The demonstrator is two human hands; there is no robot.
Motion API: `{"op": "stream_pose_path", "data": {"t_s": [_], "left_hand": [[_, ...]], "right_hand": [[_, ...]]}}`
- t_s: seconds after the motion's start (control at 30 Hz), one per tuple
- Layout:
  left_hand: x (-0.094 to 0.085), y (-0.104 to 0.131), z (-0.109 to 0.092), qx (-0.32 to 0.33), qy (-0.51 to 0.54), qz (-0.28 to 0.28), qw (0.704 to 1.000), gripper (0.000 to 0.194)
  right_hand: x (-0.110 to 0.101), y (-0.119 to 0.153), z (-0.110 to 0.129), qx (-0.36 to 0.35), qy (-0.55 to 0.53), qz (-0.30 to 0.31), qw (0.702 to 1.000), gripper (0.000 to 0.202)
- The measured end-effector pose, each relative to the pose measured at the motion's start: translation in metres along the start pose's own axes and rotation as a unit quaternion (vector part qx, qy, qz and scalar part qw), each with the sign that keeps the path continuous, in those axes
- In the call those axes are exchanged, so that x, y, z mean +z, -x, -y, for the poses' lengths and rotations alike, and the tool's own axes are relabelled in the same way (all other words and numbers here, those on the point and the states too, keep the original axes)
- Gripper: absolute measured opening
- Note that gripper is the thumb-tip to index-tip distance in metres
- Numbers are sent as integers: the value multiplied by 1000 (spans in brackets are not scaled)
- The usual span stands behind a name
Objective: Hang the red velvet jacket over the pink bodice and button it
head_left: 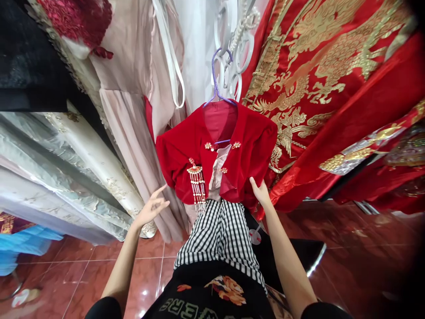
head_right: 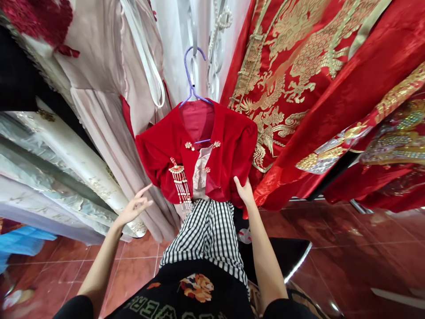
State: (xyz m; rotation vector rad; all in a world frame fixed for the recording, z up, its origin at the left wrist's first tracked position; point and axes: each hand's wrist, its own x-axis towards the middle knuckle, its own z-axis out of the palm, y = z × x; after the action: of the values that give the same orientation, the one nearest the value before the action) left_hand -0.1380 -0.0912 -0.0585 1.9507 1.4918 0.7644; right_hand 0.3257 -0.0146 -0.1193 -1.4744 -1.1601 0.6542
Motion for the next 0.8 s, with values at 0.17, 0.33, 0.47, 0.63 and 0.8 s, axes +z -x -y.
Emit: {"op": "stream_pose_path", "data": {"t_s": [0.17,0.33,0.47,0.63,0.8], "left_hand": [[-8,-25,0,39,82,-129,987,51],[13,-103,-1,68,74,-277,955,79],[33,-118,0,47,72,-230,969,64],[43,-72,9,-148,-63,-204,966,52],[8,-21,24,-274,-194,-146,931,50]], "right_hand": [[8,6,-6,29,23,10,999,79],[16,11,-21,42,43,-2,998,70],[20,20,-36,77,55,13,995,61],[21,30,-47,101,68,2,993,52],[4,42,-59,151,119,-35,981,50]]}}
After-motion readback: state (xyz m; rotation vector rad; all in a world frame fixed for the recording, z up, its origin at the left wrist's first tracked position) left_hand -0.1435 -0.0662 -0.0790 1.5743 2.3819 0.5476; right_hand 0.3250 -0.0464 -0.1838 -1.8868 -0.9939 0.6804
